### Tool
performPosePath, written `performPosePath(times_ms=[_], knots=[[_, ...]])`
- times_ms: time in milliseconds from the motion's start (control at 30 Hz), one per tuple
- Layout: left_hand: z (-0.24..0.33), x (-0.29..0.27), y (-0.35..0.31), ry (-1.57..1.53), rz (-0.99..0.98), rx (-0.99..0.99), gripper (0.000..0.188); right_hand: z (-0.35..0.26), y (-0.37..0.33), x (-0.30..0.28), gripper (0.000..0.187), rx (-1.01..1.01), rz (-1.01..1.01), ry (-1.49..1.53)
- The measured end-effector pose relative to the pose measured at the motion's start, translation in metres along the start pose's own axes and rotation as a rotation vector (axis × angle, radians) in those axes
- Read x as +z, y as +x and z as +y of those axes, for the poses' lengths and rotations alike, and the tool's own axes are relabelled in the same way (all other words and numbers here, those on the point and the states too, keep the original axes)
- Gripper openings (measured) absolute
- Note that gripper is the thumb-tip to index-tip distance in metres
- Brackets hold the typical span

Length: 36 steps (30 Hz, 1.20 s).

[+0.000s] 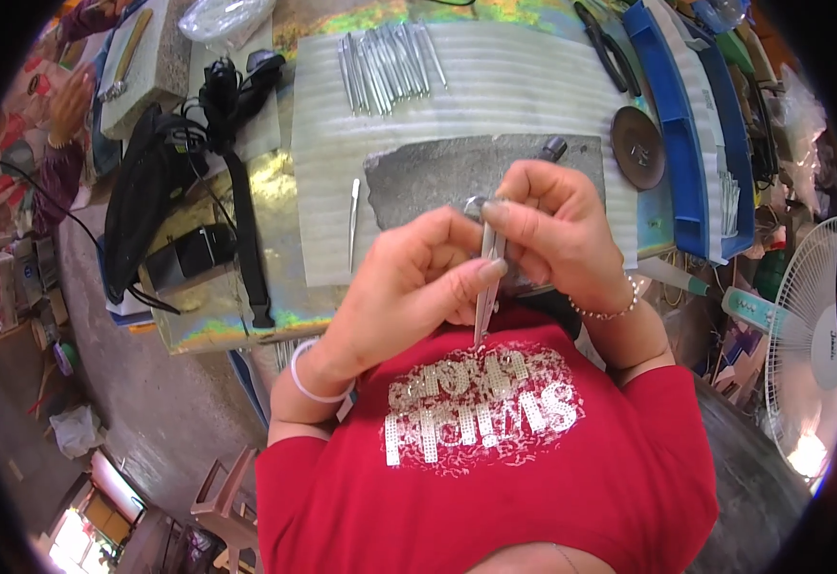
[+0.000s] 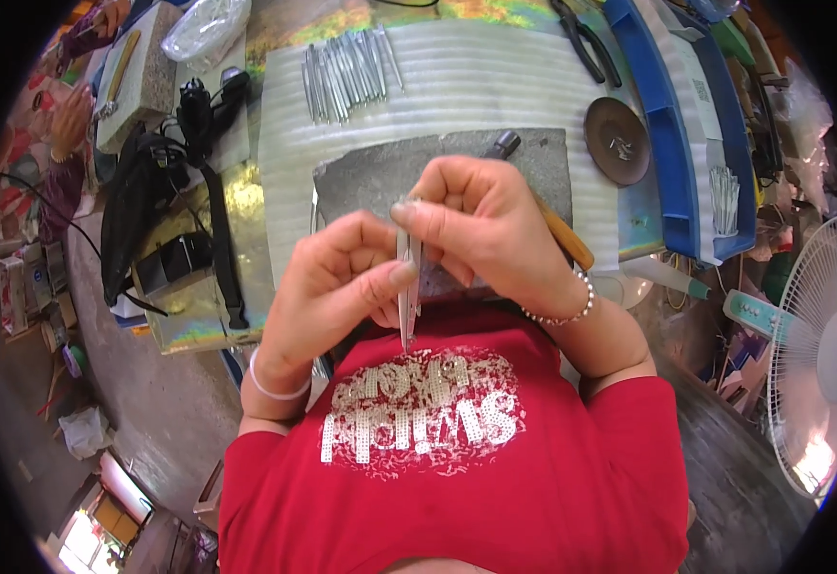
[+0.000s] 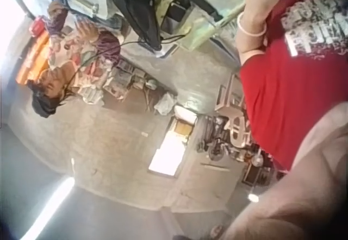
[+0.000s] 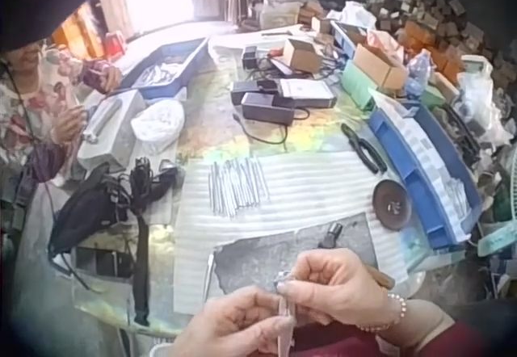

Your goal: Manually stamping metal components using a hammer and a punch tool on a stone block.

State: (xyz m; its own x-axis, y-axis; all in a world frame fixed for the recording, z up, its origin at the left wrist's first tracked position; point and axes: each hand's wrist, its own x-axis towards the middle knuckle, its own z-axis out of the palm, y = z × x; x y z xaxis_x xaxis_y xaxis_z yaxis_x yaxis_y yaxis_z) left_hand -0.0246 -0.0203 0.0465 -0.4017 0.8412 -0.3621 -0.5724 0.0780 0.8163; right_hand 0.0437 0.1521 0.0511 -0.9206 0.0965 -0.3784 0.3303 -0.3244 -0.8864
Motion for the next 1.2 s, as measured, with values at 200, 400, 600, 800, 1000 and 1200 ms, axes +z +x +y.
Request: performPosePath(times_ms=[200,400,600,800,1000,1200], knots=[[0.005,-0.010,0.016,-0.004,-0.032,-0.064,0.023,0.009,0.014,-0.006,0.015,0.076,-0.010,0.240],[0.006,-0.009,0.020,0.075,-0.018,-0.074,0.018,0.014,0.011,-0.004,0.014,0.032,0.047,0.237],[0.008,-0.006,0.023,0.139,-0.087,-0.098,0.018,0.021,-0.003,-0.002,0.015,-0.034,0.117,0.250],[0.006,-0.004,0.025,0.039,-0.103,-0.167,0.017,0.029,-0.008,-0.003,0.013,0.022,0.143,0.360],[0.005,-0.011,0.030,-0.020,-0.076,-0.176,0.017,0.029,0.003,-0.003,0.013,0.051,0.137,0.373],[0.013,0.024,0.032,0.229,-0.020,-0.086,0.014,0.012,-0.020,-0.017,0.012,-0.073,0.236,0.184]])
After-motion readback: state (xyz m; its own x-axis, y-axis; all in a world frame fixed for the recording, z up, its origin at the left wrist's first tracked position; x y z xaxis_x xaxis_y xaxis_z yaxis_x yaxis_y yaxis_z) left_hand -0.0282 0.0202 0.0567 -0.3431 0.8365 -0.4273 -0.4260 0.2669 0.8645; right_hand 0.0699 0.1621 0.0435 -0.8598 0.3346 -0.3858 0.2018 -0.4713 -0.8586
